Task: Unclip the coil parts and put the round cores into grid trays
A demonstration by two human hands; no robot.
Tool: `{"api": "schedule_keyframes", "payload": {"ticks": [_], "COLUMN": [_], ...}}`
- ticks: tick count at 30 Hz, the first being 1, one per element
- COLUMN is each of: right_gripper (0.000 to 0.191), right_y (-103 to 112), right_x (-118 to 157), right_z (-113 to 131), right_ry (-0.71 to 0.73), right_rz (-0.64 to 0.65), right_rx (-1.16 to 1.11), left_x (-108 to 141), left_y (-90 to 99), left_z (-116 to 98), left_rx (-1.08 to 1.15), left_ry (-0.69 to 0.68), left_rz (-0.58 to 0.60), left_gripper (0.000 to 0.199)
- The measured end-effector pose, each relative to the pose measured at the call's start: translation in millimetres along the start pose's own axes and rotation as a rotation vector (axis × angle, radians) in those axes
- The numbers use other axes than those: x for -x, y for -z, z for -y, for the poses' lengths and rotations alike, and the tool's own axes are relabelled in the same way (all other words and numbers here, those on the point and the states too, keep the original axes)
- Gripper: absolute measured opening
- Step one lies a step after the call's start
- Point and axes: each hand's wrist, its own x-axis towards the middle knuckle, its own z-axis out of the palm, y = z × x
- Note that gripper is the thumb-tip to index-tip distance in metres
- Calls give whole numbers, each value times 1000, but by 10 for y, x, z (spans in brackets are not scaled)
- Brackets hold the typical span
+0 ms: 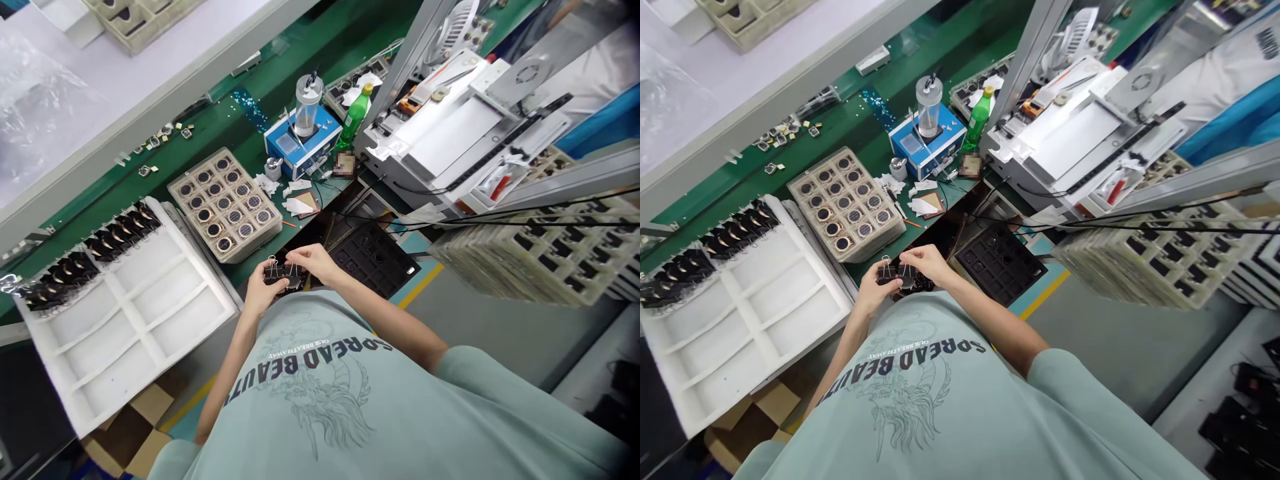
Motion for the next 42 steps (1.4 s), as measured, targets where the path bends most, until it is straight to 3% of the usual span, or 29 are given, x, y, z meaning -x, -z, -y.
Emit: {"api": "schedule_keyframes", "payload": {"ticks": [4,8,11,18,20,23,26,28,31,34,37,39,42], "right_gripper": [49,46,44,43,43,43,49,64,83,73,57,54,40], "right_y": [18,-6,-50,-31,-9,11,24,44,90,149,270,415,701], "right_x": [-24,-25,-20,-71,-136,-276,-389,-399,-307,-170,-93,-105,-211], "right_z": [103,213,232,240,178,-41,-308,-414,-400,-295,-257,-268,-249], "right_ry": [18,17,114,278,288,254,234,269,272,254,241,228,224], "right_rz": [-16,210,328,262,210,155,152,190,355,393,236,99,-159], "right_rx": [9,134,314,438,485,632,720,671,434,179,23,0,221], "left_x": [-7,-2,16,97,170,298,336,271,68,-163,-381,-552,-891], "left_y": [5,-2,-27,7,79,215,297,280,142,-99,-388,-589,-893], "left_z": [-6,-38,-61,-39,7,115,220,257,244,183,127,105,78], "left_rx": [6,-34,13,94,119,194,325,451,619,715,739,710,671], "left_ry": [40,30,73,173,226,246,203,205,285,370,407,454,540], "left_rz": [32,79,162,228,172,-57,-269,-308,-231,-80,41,60,17], "left_gripper": [75,74,75,70,74,72,52,38,22,14,14,12,8]}}
